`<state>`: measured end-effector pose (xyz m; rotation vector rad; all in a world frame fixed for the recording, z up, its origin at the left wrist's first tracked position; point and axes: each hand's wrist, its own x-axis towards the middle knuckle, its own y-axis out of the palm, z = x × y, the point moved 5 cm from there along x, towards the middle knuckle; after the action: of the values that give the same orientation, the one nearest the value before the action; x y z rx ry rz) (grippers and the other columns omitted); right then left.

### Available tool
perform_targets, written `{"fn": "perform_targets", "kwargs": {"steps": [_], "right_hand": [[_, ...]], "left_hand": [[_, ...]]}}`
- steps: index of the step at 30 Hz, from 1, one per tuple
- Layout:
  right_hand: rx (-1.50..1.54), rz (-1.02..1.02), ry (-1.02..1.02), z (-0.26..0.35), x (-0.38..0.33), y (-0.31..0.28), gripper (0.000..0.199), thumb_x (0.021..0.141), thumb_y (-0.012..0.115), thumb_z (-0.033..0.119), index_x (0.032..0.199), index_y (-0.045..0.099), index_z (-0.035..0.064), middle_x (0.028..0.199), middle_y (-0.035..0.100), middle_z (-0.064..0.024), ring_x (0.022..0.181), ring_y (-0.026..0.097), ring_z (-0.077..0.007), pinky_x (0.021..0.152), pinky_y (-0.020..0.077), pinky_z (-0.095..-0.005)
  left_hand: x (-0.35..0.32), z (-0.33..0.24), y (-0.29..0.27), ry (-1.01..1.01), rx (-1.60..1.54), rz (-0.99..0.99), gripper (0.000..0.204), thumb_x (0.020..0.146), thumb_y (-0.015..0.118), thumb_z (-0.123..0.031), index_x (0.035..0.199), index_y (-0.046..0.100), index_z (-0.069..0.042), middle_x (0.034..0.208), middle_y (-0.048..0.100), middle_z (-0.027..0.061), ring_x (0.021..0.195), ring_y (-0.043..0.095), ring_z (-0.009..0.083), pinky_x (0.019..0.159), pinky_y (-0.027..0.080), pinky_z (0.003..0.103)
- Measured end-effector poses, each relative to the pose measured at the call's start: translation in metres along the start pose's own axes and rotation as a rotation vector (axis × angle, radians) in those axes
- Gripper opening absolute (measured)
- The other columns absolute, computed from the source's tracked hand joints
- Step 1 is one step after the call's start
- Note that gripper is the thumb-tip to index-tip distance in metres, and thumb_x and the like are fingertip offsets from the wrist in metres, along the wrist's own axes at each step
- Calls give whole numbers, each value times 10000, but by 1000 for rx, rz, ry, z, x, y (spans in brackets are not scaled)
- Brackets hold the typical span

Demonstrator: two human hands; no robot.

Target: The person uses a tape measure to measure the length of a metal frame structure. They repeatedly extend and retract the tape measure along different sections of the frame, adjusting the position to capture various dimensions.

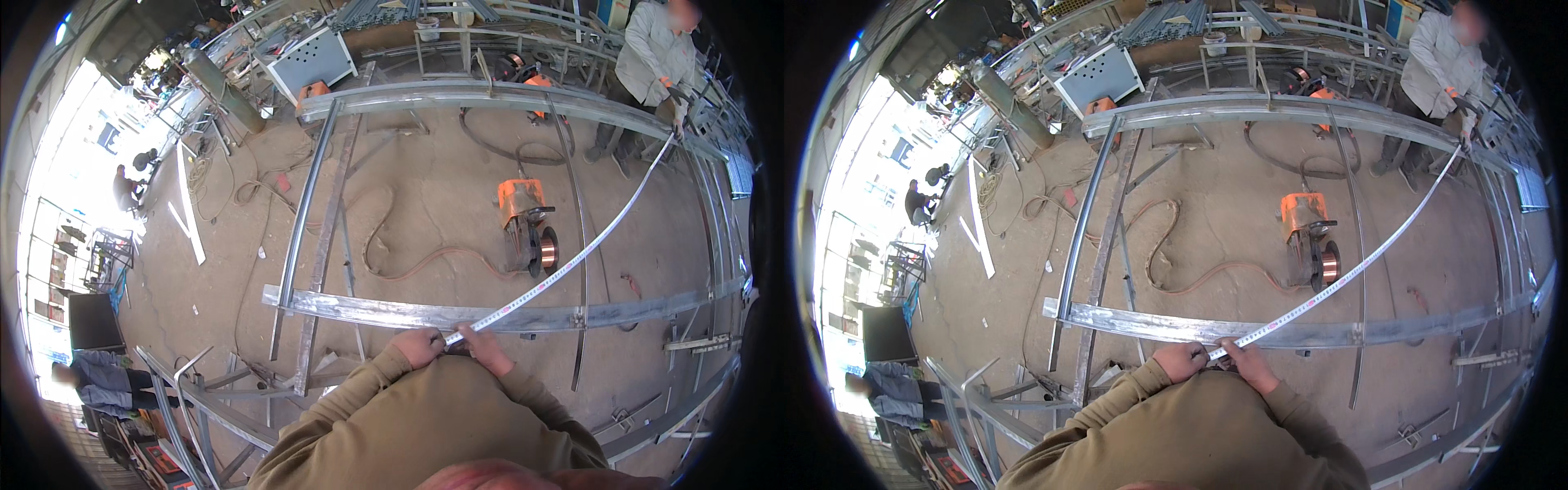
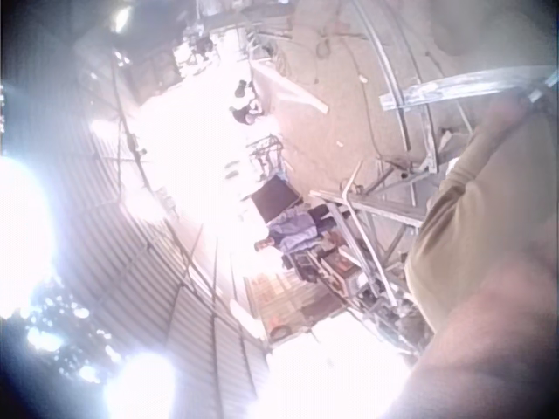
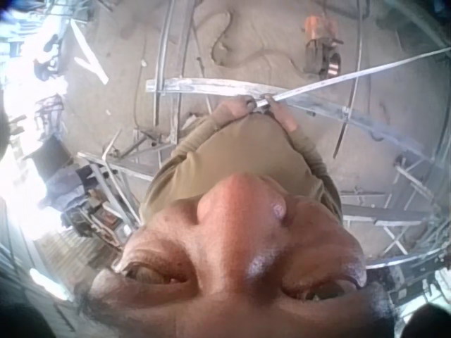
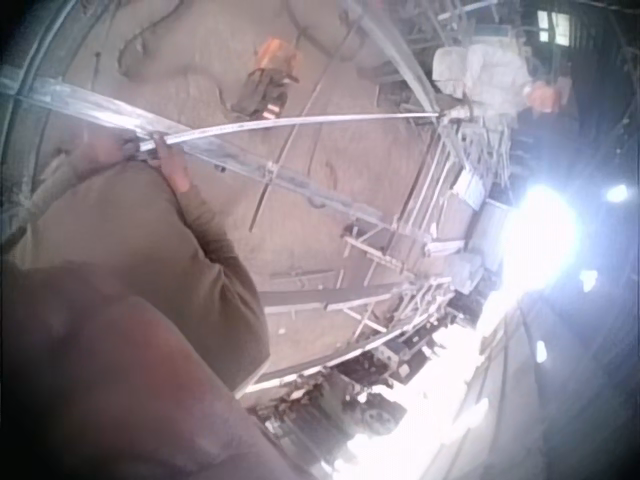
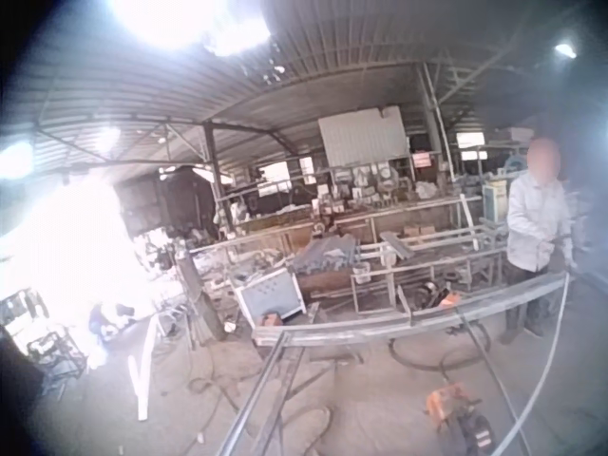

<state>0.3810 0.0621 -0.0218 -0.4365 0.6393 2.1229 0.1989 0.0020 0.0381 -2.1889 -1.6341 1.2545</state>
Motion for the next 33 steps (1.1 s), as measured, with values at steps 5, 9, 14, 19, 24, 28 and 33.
{"fn": "perform_targets", "kwargs": {"steps": [5,9,14,19,24,28,33], "right_hand": [[332,-241,-55,-3,4,-27,326,1105,571,349,1179,706,62,890,652,-23,729,585,-104,648,481,-312],[358,-220,-116,-4,13,-12,370,1102,568,359,1163,699,18,910,660,-37,808,620,-123,738,517,-319],[-168,4,68,-8,35,37,453,1032,685,414,1212,708,-2,975,696,-60,882,670,-163,804,564,-327],[194,-213,-1,8,42,52,449,1006,728,402,1258,710,30,997,701,-42,881,667,-141,785,556,-310],[411,-360,-92,12,32,49,328,1037,698,340,1196,717,54,971,668,0,833,622,-110,753,527,-303],[273,-398,-66,11,31,46,354,1034,705,358,1199,720,46,951,659,1,825,609,-105,754,522,-293],[230,-395,-48,12,28,49,362,1026,718,363,1190,728,40,921,658,-5,810,607,-111,736,523,-297]], "left_hand": [[-3,16,-14,-16,82,-21,400,987,571,-400,1115,753,-68,1007,761,240,942,727,430,890,560,502],[-7,35,-30,6,69,-49,421,985,579,-403,1145,757,-56,1016,768,229,950,736,415,906,564,486],[10,56,-49,77,-31,65,390,986,586,-384,1127,758,-64,1077,767,202,1036,726,406,910,562,469],[24,74,-60,113,13,68,366,978,624,-368,1110,753,-52,1023,765,222,975,741,406,860,566,475],[38,86,-60,166,-24,165,389,982,633,-356,1150,749,-25,1031,760,244,980,745,400,871,564,462],[43,86,-57,188,-16,184,415,987,628,-351,1161,746,7,1037,757,262,972,747,394,881,561,449],[39,78,-58,196,-12,234,426,987,620,-342,1148,741,34,1030,755,270,970,752,369,887,560,441]]}}
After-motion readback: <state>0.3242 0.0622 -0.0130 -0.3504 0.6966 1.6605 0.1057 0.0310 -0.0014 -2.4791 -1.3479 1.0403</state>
